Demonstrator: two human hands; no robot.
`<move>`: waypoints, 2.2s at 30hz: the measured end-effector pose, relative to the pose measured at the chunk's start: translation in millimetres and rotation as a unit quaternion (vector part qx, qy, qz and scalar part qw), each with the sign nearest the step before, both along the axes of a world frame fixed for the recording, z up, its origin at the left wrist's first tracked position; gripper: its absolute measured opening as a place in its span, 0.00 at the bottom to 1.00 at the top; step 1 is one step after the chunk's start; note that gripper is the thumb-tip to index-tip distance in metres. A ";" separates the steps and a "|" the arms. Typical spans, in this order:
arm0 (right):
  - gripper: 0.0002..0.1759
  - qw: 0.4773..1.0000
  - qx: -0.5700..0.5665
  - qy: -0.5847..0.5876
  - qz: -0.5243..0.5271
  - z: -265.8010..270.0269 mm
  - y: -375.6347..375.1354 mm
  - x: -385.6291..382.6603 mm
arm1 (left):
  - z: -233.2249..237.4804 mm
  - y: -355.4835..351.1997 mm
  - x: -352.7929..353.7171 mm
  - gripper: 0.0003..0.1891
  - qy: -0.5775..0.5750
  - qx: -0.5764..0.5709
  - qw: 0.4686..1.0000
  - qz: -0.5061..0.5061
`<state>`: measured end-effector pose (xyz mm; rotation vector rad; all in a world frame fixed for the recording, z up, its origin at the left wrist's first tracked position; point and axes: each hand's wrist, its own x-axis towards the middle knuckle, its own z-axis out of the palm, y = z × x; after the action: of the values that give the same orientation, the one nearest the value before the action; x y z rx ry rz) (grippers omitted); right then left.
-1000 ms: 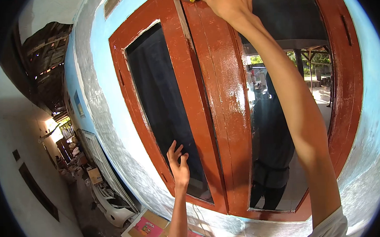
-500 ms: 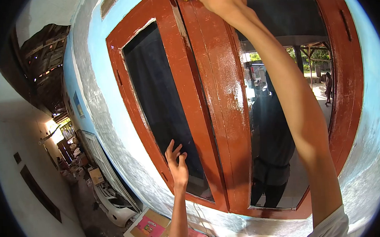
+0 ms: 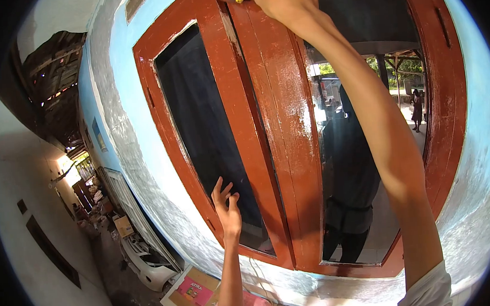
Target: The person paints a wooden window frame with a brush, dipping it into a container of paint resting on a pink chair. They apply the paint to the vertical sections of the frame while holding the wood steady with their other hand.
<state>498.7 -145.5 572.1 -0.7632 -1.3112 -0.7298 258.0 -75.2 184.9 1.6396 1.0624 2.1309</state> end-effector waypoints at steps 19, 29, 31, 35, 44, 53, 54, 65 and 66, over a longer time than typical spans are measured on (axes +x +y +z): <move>0.08 0.997 -0.067 -0.039 0.026 -45.4 4.7 3.9 | 9.2 6.0 2.2 0.26 0.035 0.007 0.999 0.023; 0.11 0.995 -0.083 -0.010 0.047 -40.4 -3.7 9.9 | 15.0 3.4 6.5 0.29 0.004 0.011 1.000 0.010; 0.12 0.990 -0.129 -0.007 0.061 -43.9 -7.2 4.4 | 14.6 3.4 6.0 0.29 0.003 0.011 1.000 0.007; 0.17 0.987 -0.146 -0.062 -0.016 -76.9 9.1 16.2 | 12.7 5.5 4.5 0.29 0.011 0.015 1.000 0.018; 0.11 0.989 -0.135 -0.030 0.061 -62.8 -6.6 8.6 | 10.5 6.8 3.8 0.29 0.017 0.020 0.999 0.025; 0.11 0.974 -0.199 -0.020 0.107 -83.7 -37.6 24.4 | 9.5 13.3 -0.1 0.29 0.021 0.041 0.999 0.028; 0.11 0.982 -0.164 -0.026 0.094 -80.7 -34.1 20.8 | 9.2 13.8 -1.1 0.29 0.020 0.043 0.999 0.025; 0.09 0.970 -0.226 -0.043 0.082 -89.7 -41.2 26.1 | 10.6 11.2 1.8 0.28 0.015 0.033 0.999 0.029; 0.09 0.978 -0.189 -0.043 0.078 -84.1 -37.9 24.8 | 9.7 13.9 1.1 0.28 0.015 0.038 0.999 0.032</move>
<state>523.4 -183.4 488.0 -0.9262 -1.5938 -0.3932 259.2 -61.3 194.5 1.6979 1.0681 2.2198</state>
